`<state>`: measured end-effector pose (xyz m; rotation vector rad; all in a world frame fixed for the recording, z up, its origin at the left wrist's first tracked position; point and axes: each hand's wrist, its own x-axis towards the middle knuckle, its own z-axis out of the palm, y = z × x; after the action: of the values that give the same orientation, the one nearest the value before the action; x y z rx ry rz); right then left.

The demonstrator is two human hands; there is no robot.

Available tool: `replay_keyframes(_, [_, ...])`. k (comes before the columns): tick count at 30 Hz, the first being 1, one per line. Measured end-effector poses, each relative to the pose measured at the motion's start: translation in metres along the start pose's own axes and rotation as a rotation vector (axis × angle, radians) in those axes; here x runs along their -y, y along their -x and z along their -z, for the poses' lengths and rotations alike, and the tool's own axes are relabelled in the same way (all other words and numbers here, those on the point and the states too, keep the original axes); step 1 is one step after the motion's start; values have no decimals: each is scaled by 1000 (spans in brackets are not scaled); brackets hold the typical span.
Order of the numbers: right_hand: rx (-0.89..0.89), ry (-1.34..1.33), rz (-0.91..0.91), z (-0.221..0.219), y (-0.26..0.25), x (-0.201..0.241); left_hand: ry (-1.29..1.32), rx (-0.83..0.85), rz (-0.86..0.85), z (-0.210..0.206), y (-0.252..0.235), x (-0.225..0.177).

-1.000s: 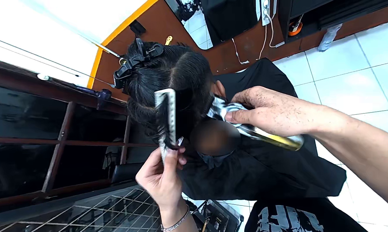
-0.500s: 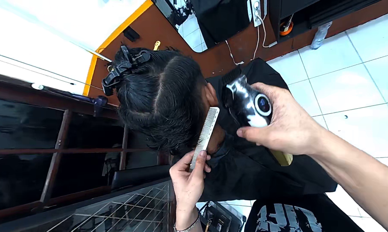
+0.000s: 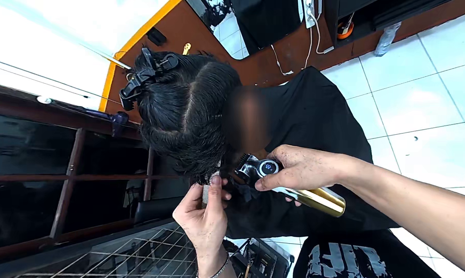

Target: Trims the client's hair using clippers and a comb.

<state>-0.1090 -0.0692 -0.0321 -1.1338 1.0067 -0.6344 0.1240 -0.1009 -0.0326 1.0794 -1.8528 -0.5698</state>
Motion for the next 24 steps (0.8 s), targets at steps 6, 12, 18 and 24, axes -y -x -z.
replay_keyframes(6, [-17, -91, 124, 6, -4, 6, 35, -6, -3, 0, -1, 0])
replay_keyframes(12, [-33, 53, 108, 2, -4, -6, 55, -17, -4, 2, -4, 0])
replay_keyframes(18, [-78, -57, 177, -3, -6, 2, 71, -14, -6, 3, -4, 1])
replay_keyframes(24, [-221, 217, 348, -1, 10, -1, 98, -17, -5, 5, -4, 1])
